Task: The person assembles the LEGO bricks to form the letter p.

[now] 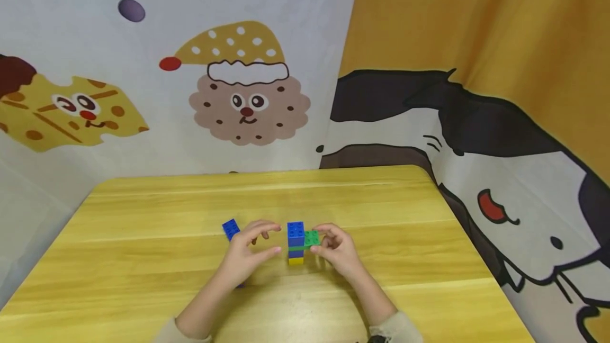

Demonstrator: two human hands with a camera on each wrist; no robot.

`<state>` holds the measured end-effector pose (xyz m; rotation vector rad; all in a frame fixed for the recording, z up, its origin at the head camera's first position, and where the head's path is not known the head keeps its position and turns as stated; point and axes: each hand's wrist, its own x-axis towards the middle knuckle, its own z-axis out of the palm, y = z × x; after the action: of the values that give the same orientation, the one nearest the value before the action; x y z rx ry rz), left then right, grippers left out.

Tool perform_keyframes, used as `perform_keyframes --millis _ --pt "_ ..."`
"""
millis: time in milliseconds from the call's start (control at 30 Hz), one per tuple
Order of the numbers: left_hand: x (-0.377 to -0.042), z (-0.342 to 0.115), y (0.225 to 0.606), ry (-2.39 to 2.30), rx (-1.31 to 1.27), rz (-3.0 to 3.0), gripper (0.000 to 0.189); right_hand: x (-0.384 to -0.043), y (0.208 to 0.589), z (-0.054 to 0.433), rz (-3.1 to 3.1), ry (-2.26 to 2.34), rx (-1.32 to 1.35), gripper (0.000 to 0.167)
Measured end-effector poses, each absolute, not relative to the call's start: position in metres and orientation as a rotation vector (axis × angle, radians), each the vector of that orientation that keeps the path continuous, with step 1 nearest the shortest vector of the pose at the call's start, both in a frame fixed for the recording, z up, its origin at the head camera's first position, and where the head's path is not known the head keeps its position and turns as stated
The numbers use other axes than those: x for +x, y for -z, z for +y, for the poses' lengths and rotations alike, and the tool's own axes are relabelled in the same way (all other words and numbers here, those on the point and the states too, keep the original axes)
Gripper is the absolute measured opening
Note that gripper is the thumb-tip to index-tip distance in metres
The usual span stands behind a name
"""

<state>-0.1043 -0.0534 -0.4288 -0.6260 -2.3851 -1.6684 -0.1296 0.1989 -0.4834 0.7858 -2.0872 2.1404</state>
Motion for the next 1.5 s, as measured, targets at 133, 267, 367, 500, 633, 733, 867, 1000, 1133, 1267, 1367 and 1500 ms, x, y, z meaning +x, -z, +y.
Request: perform_keyframes --millis 133,267,367,500,633,733,867,1000,1133,1267,1367,1500 --pt "-0.104 -0.065 0.432 1.642 -0.634 -2.376 0.041 -0.130 0.483 0.199 -2.075 -2.136 0.807 0.032" --pt "-0.104 -0.076 0.436 1.647 -0.631 -2.381 0.041 -0.131 0.484 0.199 -2.075 -2.135 0.805 0.032" --pt "-0.102 -0.085 0.439 1.641 -0.620 -2.407 0.039 -0.131 0.484 0.199 -2.084 -2.139 0.787 0.032" --pt "-0.099 -0.096 0.443 1.625 -0.630 -2.420 0.039 -0.131 0.485 0.199 -2.087 -2.142 0.780 0.032" --pt "-0.096 -0.106 0.447 1.634 -0.640 -2.434 0.039 -0.131 0.485 0.199 -2.080 -2.148 0.790 0.032" --pt "-0.093 -0.113 0.451 1.660 -0.638 -2.457 0.040 -0.131 0.484 0.199 -2.072 -2.149 0.799 0.032" --pt "-0.090 -0.122 0.457 1.665 -0.631 -2.495 0.040 -0.131 0.484 0.198 -2.064 -2.143 0.816 0.032" --pt "-0.088 -0.132 0.466 1.673 -0.641 -2.507 0.041 -0.131 0.484 0.199 -2.062 -2.144 0.822 0.032" --pt "-0.084 -0.141 0.475 1.718 -0.666 -2.504 0.042 -0.131 0.485 0.199 -2.059 -2.148 0.828 0.032" --pt "-0.081 -0.148 0.481 1.742 -0.691 -2.518 0.043 -0.132 0.485 0.198 -2.048 -2.162 0.832 0.032" --pt "-0.080 -0.152 0.484 1.769 -0.700 -2.528 0.043 -0.131 0.484 0.198 -2.037 -2.171 0.835 0.031" --pt "-0.078 -0.154 0.488 1.860 -0.673 -2.540 0.045 -0.130 0.483 0.198 -2.032 -2.171 0.841 0.032"
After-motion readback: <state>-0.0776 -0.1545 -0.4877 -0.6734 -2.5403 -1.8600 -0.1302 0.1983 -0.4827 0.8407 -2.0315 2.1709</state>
